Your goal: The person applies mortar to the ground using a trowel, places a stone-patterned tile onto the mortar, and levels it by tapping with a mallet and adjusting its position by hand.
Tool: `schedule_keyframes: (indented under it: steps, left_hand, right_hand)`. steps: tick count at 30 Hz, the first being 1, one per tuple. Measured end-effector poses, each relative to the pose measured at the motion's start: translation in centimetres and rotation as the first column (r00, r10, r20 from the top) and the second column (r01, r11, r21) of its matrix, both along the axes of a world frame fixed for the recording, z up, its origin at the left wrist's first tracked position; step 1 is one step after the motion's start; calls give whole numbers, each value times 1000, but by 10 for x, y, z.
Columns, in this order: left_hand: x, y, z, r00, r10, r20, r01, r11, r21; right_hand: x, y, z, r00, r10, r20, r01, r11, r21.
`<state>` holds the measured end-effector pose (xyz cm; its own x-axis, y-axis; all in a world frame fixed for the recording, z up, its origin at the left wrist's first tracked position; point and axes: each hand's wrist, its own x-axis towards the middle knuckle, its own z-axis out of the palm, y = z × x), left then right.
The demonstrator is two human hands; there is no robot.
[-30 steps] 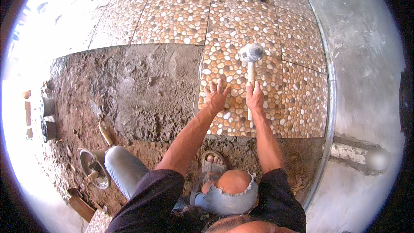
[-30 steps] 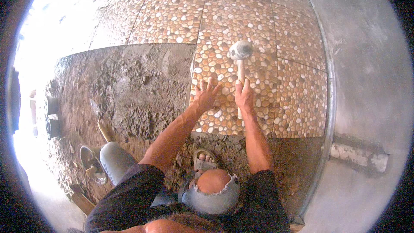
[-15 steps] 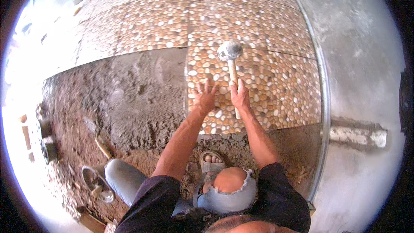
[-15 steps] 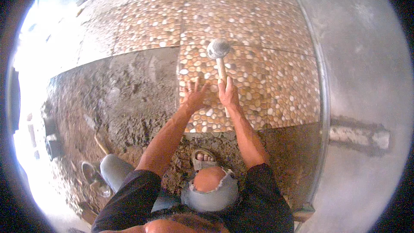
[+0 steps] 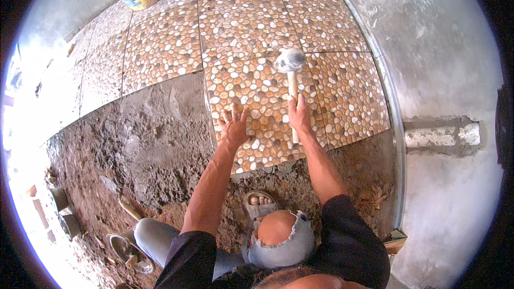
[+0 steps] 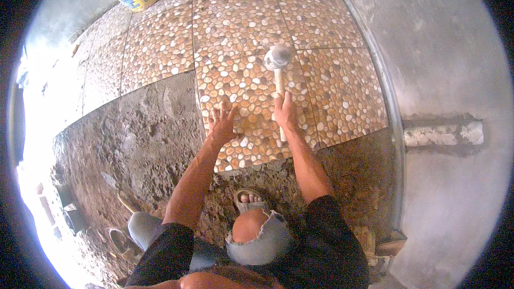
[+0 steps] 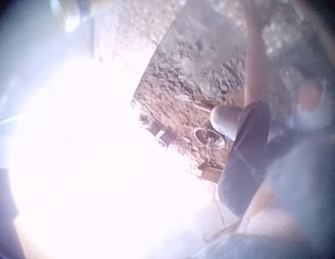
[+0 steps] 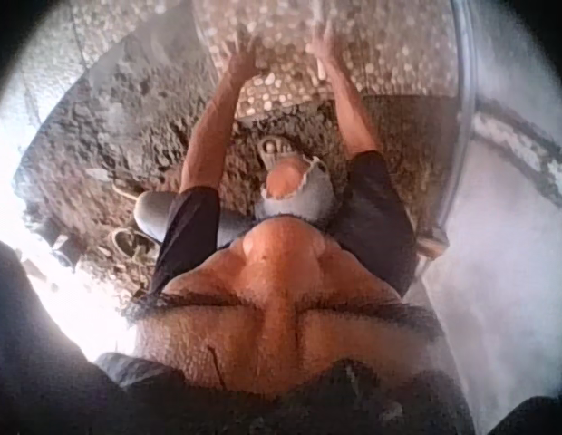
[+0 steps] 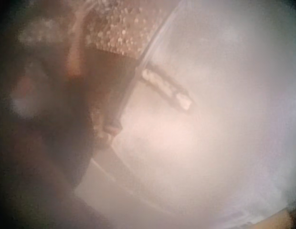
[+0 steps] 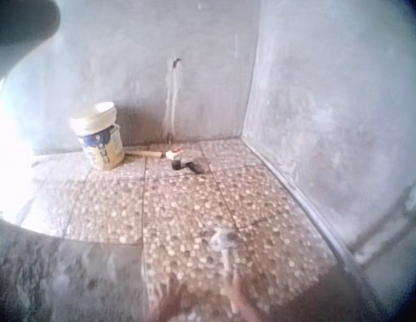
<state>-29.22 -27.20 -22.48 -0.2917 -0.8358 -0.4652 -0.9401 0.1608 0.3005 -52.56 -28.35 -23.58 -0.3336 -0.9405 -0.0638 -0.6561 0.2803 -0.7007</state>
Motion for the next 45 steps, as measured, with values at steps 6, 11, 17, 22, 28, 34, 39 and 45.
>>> schedule_keyframes:
  steps: [6, 11, 17, 22, 28, 34, 39, 45]
  left_hand:
    - [-13, -6, -2, 999, -40, -24, 40, 999, -27]
    - [-8, -15, -3, 998, -22, 58, 26, 996, -80]
    - [-58, -33, 12, 997, -69, 18, 70, 996, -45]
    - [-62, -31, 6, 998, -60, 12, 60, 998, -36]
    - [-63, -30, 3, 999, -42, -1, 42, 998, -51]
    - [-65, -32, 6, 999, -49, 11, 50, 998, -34]
    - [-64, -33, 6, 996, -69, 51, 70, 997, -18]
    - [-65, -33, 4, 996, -64, 60, 68, 996, -59]
  right_hand:
    - [-35, -14, -16, 968, -118, 221, 119, 993, 10]
    - [10, 9, 43, 634, -45, 772, 257, 954, -155]
    - [0, 7, 21, 606, -240, 758, 317, 947, 46]
    - [-5, 13, 11, 676, -169, 717, 265, 964, -23]
    - [-10, 35, 16, 704, -175, 689, 219, 975, 24]
    - [-13, 59, 22, 734, -165, 658, 198, 980, 25]
    - [-26, 65, -11, 998, -55, 35, 56, 998, -32]
    - [-14, 28, -2, 993, -64, -104, 56, 995, -79]
